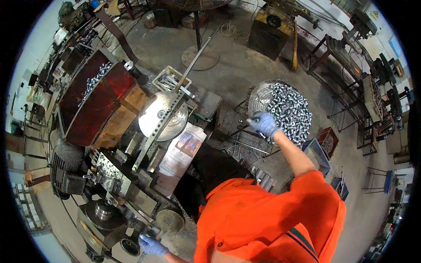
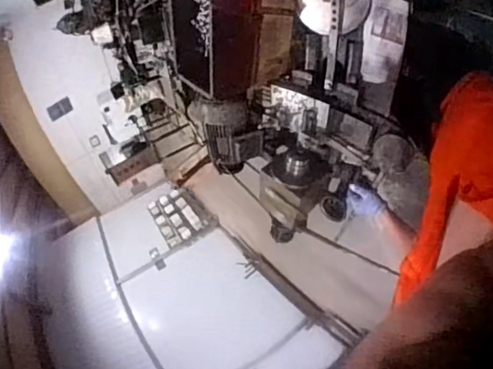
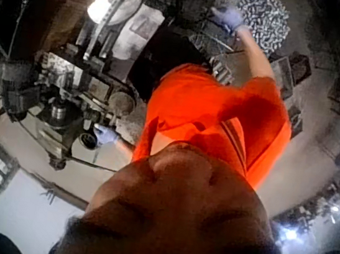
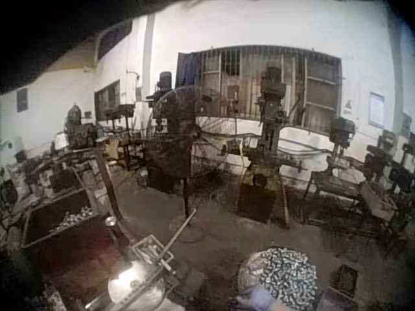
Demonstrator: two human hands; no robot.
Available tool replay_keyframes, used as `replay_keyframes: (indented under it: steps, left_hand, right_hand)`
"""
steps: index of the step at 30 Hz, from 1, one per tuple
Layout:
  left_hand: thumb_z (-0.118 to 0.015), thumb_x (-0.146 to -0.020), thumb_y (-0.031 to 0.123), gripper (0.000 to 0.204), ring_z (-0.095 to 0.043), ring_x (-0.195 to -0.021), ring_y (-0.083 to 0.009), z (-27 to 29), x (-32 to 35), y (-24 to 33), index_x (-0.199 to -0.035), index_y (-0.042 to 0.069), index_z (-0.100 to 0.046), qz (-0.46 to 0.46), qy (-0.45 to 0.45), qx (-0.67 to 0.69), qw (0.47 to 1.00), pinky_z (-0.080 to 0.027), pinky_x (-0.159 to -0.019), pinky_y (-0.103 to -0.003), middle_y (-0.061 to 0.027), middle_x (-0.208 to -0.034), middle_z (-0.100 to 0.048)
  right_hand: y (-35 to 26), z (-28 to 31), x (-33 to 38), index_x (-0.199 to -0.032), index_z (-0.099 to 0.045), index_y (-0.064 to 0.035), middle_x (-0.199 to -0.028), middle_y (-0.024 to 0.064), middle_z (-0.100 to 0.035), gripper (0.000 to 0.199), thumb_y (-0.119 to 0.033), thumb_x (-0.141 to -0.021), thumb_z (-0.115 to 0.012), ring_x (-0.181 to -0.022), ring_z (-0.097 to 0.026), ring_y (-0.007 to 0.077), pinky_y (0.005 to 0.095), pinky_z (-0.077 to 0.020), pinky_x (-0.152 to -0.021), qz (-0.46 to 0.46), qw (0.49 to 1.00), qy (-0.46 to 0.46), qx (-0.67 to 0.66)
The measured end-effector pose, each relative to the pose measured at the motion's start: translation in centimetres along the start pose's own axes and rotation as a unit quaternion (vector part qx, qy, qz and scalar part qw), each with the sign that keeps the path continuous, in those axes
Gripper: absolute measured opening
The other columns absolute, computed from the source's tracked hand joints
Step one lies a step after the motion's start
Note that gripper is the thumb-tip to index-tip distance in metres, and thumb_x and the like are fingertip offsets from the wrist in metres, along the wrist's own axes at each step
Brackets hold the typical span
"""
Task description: The person operates a manual metal lathe by adjusting the carriage and cross-slide handles to feed a cutting tool into a rotating workpiece, clearing metal shavings and checking the piece periodically.
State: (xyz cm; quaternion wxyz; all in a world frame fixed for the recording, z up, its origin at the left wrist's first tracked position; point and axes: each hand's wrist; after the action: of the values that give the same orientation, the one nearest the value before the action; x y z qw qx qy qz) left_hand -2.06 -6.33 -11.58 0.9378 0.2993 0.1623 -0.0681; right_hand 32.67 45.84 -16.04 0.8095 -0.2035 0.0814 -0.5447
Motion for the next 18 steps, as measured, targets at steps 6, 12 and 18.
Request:
replay_keyframes:
  steps: [6, 12, 18]
  left_hand:
    - [-0.05, -0.091, 0.031, 0.037, -0.044, -0.054, -0.0159, -0.3, -0.6, 2.1, -0.092, -0.004, -0.06, 0.032, -0.014, 0.08, 0.996, -0.037, -0.051, -0.032, -0.0075, -0.062, -0.054]
    - [-0.049, -0.092, 0.029, 0.034, -0.035, -0.049, -0.0115, 0.5, 0.5, 2.9, -0.092, -0.003, -0.059, 0.023, 0.026, 0.015, 0.999, -0.031, -0.046, -0.029, -0.0009, -0.054, -0.042]
    - [-0.049, -0.092, 0.029, 0.033, -0.035, -0.051, -0.0111, 0.1, 0.2, 2.0, -0.093, -0.003, -0.058, 0.056, -0.006, 0.108, 0.993, -0.031, -0.046, -0.028, -0.0008, -0.055, -0.042]
  right_hand:
    - [19.5, 0.0, -7.0, -0.088, -0.066, 0.0019, -0.088, 0.0141, -0.067, 0.044, -0.041, -0.077, -0.064, -0.077, -0.062, 0.0184, 0.0302, -0.0476, -0.072, 0.065, 0.99, 0.045, 0.113]
    - [6.0, 3.7, -5.3, -0.093, -0.067, -0.0028, -0.089, 0.0137, -0.067, 0.046, -0.045, -0.076, -0.063, -0.079, -0.062, 0.0226, 0.0331, -0.0475, -0.077, -0.008, 0.985, -0.123, -0.123]
    - [6.1, 1.5, -6.8, -0.095, -0.066, -0.0031, -0.1, 0.019, -0.063, 0.054, -0.052, -0.073, -0.055, -0.094, -0.059, 0.0335, 0.0395, -0.045, -0.085, -0.006, 0.95, -0.243, 0.196]
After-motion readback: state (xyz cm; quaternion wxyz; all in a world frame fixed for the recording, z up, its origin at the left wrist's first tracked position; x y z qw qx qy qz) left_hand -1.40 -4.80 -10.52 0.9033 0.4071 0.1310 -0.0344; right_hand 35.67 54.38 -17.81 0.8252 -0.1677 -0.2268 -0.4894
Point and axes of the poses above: each hand's wrist, its own x-axis away from the middle knuckle, its own z-axis out of the back of the hand, y = z × x
